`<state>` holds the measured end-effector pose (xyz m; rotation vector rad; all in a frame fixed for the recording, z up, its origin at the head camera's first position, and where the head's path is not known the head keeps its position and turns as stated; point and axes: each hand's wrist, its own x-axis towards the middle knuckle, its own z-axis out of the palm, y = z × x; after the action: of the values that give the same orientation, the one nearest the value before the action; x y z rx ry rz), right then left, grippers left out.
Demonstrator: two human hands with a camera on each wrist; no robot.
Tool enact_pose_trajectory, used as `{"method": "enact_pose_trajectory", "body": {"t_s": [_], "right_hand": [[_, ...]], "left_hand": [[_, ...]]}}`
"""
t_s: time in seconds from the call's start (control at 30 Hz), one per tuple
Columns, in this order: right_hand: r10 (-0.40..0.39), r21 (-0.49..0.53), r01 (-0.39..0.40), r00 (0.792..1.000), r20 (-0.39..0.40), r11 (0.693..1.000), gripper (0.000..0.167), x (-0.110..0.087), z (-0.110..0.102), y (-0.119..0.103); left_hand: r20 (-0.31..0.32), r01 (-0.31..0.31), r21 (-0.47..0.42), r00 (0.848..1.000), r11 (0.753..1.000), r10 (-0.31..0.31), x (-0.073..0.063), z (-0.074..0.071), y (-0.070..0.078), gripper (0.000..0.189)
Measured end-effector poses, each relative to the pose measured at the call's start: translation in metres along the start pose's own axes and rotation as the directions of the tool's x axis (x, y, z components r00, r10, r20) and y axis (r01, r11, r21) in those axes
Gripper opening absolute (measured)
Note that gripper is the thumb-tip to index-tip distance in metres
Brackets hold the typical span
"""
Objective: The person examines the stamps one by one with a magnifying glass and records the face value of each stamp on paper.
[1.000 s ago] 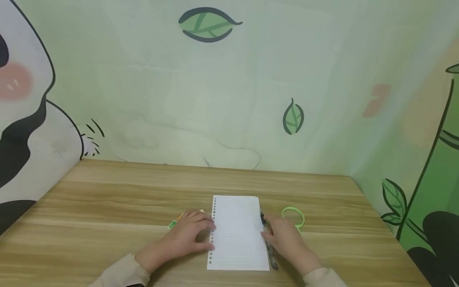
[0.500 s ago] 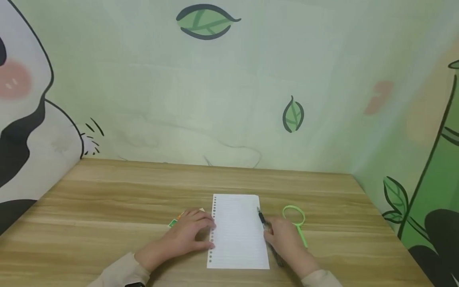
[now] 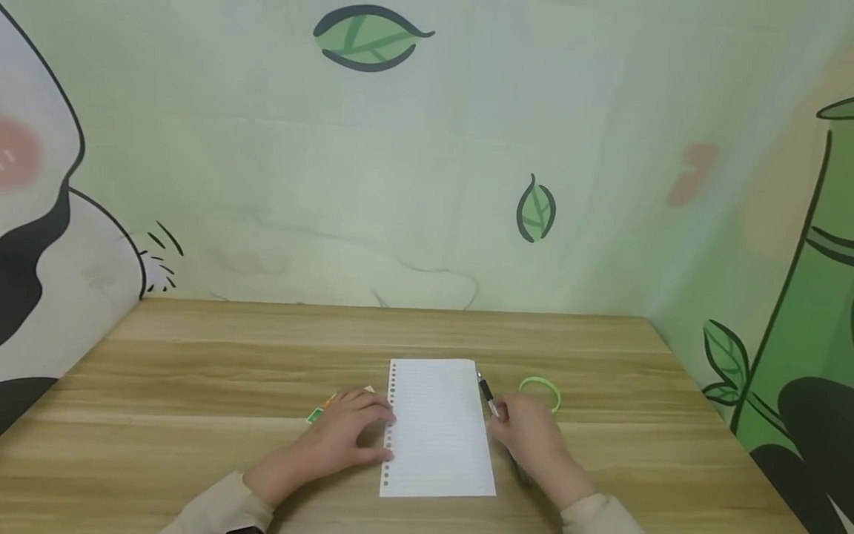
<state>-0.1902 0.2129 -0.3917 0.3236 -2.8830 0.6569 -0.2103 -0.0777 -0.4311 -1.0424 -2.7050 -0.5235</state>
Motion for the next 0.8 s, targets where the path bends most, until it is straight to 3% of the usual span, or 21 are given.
{"method": "enact_pose_trajectory", "body": {"t_s": [0.27,0.5,0.8], "right_hand": [[0.018,0.084,-0.020,1.000,0.022,0.996,0.043,0.003,-0.011,0.002],[-0.046,0.095,0.052,0.996,-0.071,0.994,0.028,0.002,-0.015,0.001],[-0.063,0.250,0.085,0.993,-0.095,0.965,0.024,0.000,-0.019,0.001]], "left_hand": [[0.015,0.017,-0.004,1.000,1.000,-0.017,0.000,0.000,0.000,0.040],[0.018,0.022,-0.012,1.000,1.000,-0.021,-0.001,-0.001,0.000,0.041],[0.001,0.004,0.003,1.000,1.000,-0.004,-0.001,-0.001,0.000,0.042]]}}
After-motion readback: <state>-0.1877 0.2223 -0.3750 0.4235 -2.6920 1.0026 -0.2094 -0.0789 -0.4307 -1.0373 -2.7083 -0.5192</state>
